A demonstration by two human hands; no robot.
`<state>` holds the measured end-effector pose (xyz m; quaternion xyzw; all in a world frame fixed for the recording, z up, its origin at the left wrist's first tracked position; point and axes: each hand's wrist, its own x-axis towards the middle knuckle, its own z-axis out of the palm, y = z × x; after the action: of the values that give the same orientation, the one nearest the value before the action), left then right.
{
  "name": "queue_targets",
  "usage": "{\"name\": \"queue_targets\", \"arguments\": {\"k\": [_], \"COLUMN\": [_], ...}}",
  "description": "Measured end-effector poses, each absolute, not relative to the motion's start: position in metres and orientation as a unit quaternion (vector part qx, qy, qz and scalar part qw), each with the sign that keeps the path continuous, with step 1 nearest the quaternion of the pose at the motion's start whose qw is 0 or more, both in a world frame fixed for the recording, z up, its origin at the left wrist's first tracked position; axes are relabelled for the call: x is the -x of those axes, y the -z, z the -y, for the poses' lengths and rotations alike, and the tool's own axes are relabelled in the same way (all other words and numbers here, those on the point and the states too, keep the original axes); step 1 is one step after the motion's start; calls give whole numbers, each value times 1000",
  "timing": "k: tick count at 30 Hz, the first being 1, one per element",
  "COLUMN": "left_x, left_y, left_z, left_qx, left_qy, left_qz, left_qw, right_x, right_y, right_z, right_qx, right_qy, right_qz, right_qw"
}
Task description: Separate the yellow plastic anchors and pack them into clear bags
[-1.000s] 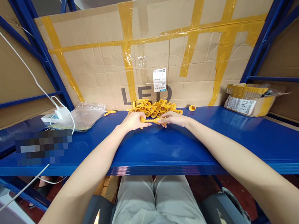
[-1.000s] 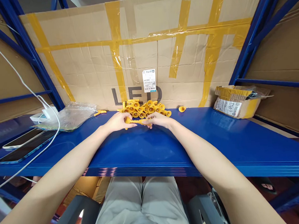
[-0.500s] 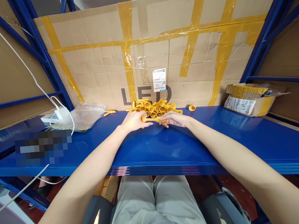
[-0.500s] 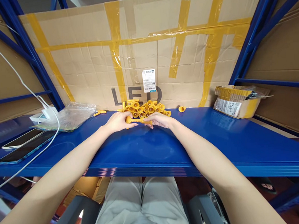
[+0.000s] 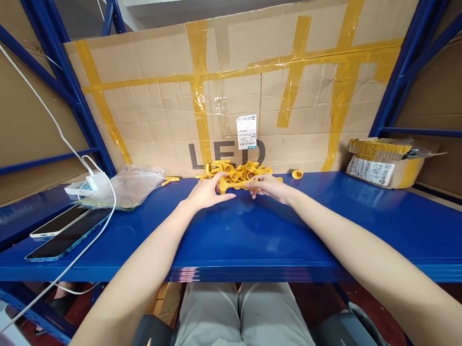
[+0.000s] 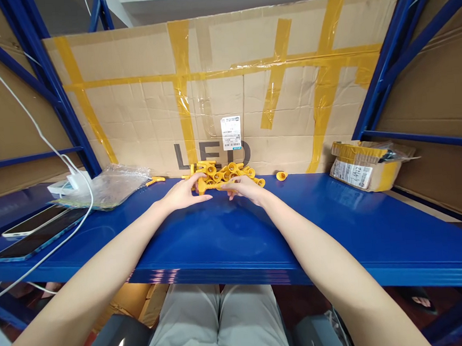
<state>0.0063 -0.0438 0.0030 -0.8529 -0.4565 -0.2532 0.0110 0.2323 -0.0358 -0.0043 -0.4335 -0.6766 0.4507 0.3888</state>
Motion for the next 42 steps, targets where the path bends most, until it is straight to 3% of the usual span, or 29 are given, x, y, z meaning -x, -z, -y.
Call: {"name": "queue_targets", "arguments": {"k": [6,10,15,19,24,27,34,36,42], "left_x": [-1,3,2,1,-1,-1,-3,-3,-3], "left_y": [1,6,7,7,7,7,5,5,6], "left_z": [34,29,29,31,32,33,34,33,32], "left_qx": [841,857,860,858,857,863,860,859,860], "left_qy": [272,220,198,192,193,194,180,179,173], "left_qz": [468,467,469,475,476,465,473,475,476], "left_qw": [0,-9,-30,-39,-43,-43,-59,-63,-70], "right_x": [-244,-244,-227,-205,-189,-195,-262,-289,-355], "right_y": [-24,-37,-37,-24,-11,-14,-25,-14,40], "right_z": [20,1,-23,-33,-41,-47,-58,-57,-50], "right_qx": [444,465,502,493,504,519,549,607,730], "right_qy": [-358,-264,-63,92,138,75,105,110,60], "right_qz": [583,581,684,767,828,827,738,690,626], "right_qw": [578,614,525,399,204,203,379,379,268]}}
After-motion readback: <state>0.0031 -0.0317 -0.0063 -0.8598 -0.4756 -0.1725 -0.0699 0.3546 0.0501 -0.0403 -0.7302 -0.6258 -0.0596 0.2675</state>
